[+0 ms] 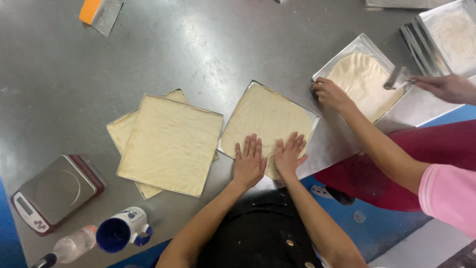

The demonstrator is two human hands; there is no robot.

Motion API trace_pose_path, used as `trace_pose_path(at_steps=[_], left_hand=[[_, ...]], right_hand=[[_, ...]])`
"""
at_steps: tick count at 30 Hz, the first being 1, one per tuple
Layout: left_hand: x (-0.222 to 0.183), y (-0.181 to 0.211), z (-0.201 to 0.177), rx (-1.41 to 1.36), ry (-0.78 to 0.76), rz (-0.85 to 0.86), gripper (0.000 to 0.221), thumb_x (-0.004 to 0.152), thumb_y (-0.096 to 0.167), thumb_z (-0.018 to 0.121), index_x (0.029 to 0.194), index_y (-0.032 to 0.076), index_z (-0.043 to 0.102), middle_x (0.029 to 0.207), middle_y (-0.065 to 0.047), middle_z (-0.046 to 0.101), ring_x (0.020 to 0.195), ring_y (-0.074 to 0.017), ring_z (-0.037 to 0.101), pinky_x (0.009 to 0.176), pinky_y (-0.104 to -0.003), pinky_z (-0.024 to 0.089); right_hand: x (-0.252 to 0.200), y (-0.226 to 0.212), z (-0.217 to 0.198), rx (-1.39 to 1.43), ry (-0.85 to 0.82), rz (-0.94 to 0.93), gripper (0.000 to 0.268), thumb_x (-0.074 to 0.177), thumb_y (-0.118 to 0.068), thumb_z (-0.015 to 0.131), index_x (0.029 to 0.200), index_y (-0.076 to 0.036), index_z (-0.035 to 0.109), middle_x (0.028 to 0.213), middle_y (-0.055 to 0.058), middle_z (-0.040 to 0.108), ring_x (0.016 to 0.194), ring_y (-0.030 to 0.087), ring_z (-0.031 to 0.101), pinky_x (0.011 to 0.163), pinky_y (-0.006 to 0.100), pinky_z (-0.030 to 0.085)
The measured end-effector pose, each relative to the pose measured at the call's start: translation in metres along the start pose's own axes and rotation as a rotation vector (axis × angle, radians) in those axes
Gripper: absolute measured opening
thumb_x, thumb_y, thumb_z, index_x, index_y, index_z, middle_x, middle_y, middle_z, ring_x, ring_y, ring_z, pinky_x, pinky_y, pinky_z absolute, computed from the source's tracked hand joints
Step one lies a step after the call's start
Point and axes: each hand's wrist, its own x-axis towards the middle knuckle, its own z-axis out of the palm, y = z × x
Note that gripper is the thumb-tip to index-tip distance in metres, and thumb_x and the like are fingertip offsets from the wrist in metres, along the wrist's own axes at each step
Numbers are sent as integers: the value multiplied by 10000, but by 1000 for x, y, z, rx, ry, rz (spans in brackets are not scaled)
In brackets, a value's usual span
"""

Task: The person stands at a table and presses dough into a square metal tray by hand.

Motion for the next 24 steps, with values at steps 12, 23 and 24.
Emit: trace_pose_path(at_steps=[12,23,24], left_hand=[[52,-45,-17,52,-173,197,684,1003,461,429,1575,90,369,1671,-157,264,1552,-315,223,1221,-642,131],[-6,14,10,42,-282,132,818,972,453,410,1592,-39,201,1680,-221,189,1572,-359,120,1225,-610,43],[-2,13,10,22,-273,128,819,971,454,413,1593,-34,200,1681,-219,194,1573,-357,119,1229,-606,40]], right_hand=[[53,-36,-27,-180,-96,-446,664,1083,-459,333,1651,-133,220,1728,208,87,1593,429,46,1227,692,14],[-5,-24,-28,-223,-238,-611,702,1066,-470,345,1617,-42,257,1711,193,159,1578,389,102,1186,725,35],[-1,-24,-29,-258,-240,-617,712,1059,-475,349,1612,-36,262,1709,181,170,1577,370,121,1180,729,48]])
